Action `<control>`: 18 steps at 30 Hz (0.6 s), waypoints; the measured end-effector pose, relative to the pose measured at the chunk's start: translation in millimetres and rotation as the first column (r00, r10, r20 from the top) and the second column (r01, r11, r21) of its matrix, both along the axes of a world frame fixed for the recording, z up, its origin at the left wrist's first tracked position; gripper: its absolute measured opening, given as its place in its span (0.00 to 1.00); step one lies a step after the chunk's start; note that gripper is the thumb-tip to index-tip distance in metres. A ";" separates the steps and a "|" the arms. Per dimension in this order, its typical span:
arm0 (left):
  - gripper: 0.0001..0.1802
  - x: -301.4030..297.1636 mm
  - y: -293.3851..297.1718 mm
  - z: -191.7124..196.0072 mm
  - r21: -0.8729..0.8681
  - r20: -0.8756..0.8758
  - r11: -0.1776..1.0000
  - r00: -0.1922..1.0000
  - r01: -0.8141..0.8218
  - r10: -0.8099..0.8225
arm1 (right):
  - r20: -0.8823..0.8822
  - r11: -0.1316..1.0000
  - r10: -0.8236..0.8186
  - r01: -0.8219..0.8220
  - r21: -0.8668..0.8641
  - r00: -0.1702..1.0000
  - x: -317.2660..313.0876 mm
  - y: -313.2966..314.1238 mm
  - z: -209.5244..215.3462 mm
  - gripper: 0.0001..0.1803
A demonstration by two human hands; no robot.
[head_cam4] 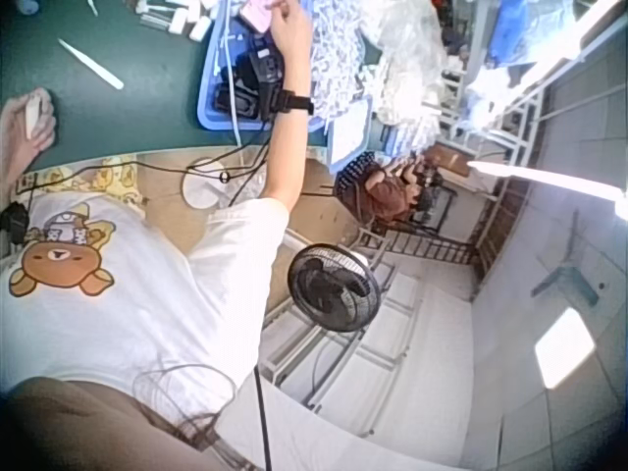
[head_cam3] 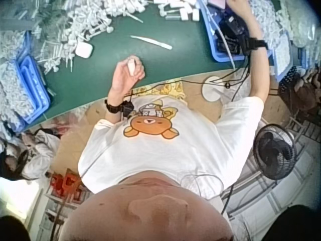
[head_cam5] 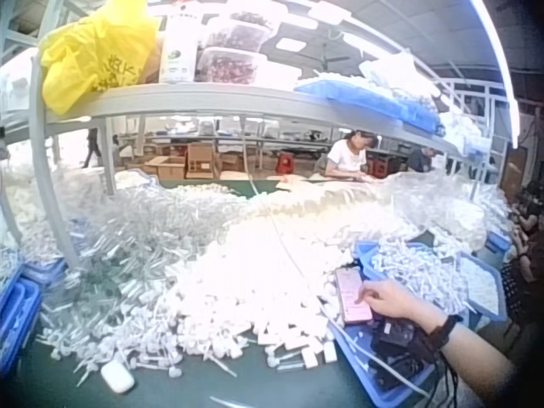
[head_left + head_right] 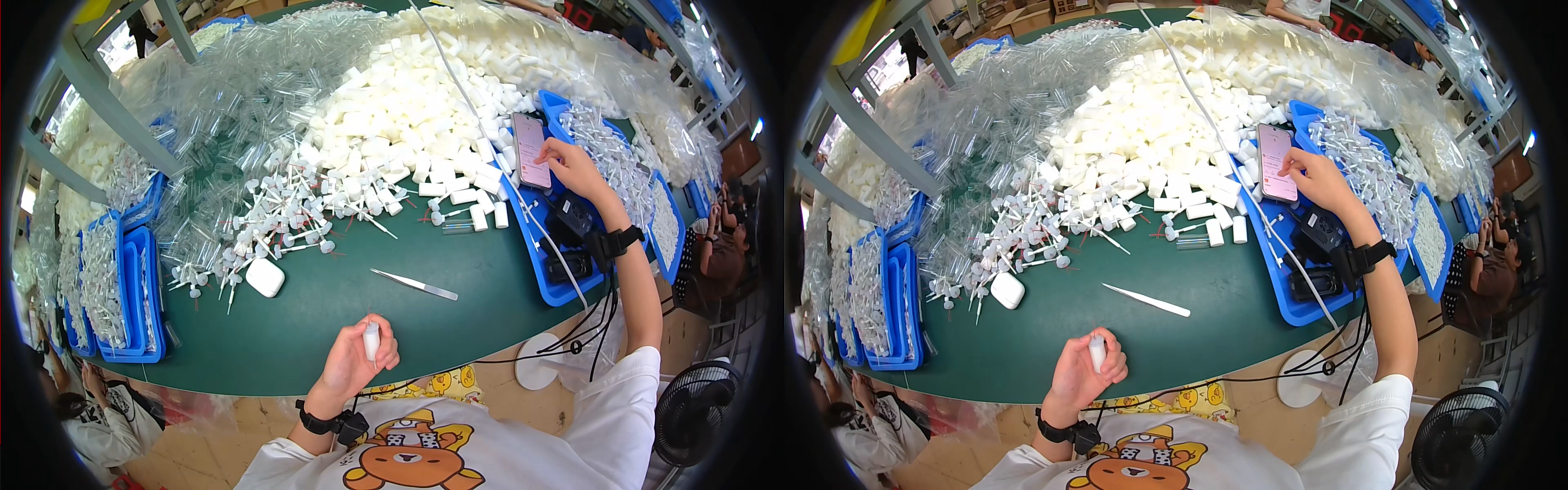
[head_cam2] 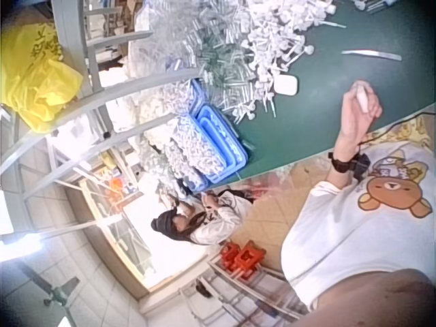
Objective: Assembling small white and clear plastic components at a factory workbench using hands and tweezers.
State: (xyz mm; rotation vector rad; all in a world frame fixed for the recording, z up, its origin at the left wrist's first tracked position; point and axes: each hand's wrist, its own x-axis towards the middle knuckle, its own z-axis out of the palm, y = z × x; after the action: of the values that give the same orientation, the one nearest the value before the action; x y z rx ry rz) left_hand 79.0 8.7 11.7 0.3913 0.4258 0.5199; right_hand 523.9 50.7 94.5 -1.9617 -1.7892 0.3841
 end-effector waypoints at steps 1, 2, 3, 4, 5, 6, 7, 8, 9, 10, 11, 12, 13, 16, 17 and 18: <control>0.17 0.1 0.2 -0.1 0.003 -0.001 1.000 1.000 -0.002 0.002 | 0.044 1.000 0.021 -0.020 -0.018 0.999 0.4 -0.1 0.2 0.08; 0.17 0.2 0.4 -0.1 0.003 -0.001 1.000 1.000 -0.001 0.001 | 0.045 1.000 0.020 -0.019 -0.018 0.999 0.8 -0.3 -0.2 0.08; 0.17 0.5 0.7 -0.2 0.003 -0.001 1.000 1.000 0.000 0.000 | 0.013 1.000 0.008 -0.008 0.010 1.000 1.3 -0.5 -1.0 0.08; 0.17 0.3 0.7 -0.2 0.003 -0.003 1.000 1.000 -0.002 0.002 | -0.019 0.999 0.000 0.001 0.037 1.000 -0.6 0.2 -0.7 0.07; 0.17 0.1 0.8 0.0 0.003 -0.004 1.000 1.000 -0.003 0.003 | -0.020 0.999 0.001 0.000 0.037 1.000 -2.6 0.1 1.1 0.07; 0.17 -0.1 0.8 0.3 0.002 -0.004 1.000 1.000 -0.003 0.003 | -0.047 0.998 -0.055 0.055 0.002 0.997 -5.2 -0.6 4.4 0.07; 0.17 -0.2 0.7 0.5 0.001 -0.004 1.000 1.000 -0.002 0.002 | -0.071 0.993 -0.112 0.109 -0.033 0.991 -8.4 -1.0 8.0 0.07; 0.17 -0.3 0.6 0.2 0.002 -0.004 1.000 1.000 -0.003 0.003 | -0.072 0.994 -0.111 0.109 -0.033 0.991 -10.1 -0.9 9.9 0.07; 0.17 -0.4 0.6 -0.5 -0.001 -0.003 1.000 1.000 -0.005 0.005 | -0.073 0.991 -0.130 0.126 -0.053 0.989 -11.6 -0.5 11.3 0.07; 0.17 -0.3 0.4 -0.7 -0.003 -0.002 1.000 1.000 -0.007 0.007 | -0.073 0.987 -0.150 0.145 -0.073 0.986 -12.1 -0.9 12.1 0.07; 0.17 -0.3 0.4 -0.5 -0.003 -0.002 1.000 1.000 -0.007 0.007 | -0.074 0.987 -0.150 0.145 -0.073 0.986 -12.0 -0.9 11.7 0.07; 0.17 -0.3 0.5 -0.2 -0.004 -0.004 1.000 1.000 -0.006 0.006 | -0.063 0.992 -0.122 0.119 -0.050 0.991 -11.6 -0.7 10.4 0.07; 0.17 0.0 0.5 0.1 -0.004 -0.005 1.000 1.000 -0.003 0.003 | -0.050 0.995 -0.095 0.094 -0.027 0.994 -10.6 -1.5 9.5 0.07; 0.15 -1.8 1.3 -3.7 0.012 0.074 1.000 0.997 0.025 -0.025 | -0.031 0.999 -0.032 0.031 -0.012 0.999 2.9 -1.2 0.4 0.06; 0.15 -1.9 1.3 -4.1 0.012 0.074 1.000 0.997 0.024 -0.025 | -0.032 0.999 -0.032 0.031 -0.012 0.999 3.8 -1.2 -0.3 0.06; 0.15 -2.0 1.2 -4.3 0.011 0.075 1.000 0.997 0.025 -0.025 | -0.039 0.999 -0.037 0.036 -0.009 0.999 4.1 -1.4 -0.7 0.07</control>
State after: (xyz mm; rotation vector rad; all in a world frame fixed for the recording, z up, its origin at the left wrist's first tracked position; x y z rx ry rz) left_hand 77.1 10.0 7.4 0.3853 0.3459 0.5111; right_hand 528.0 49.3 93.9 -1.9760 -1.7279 0.4150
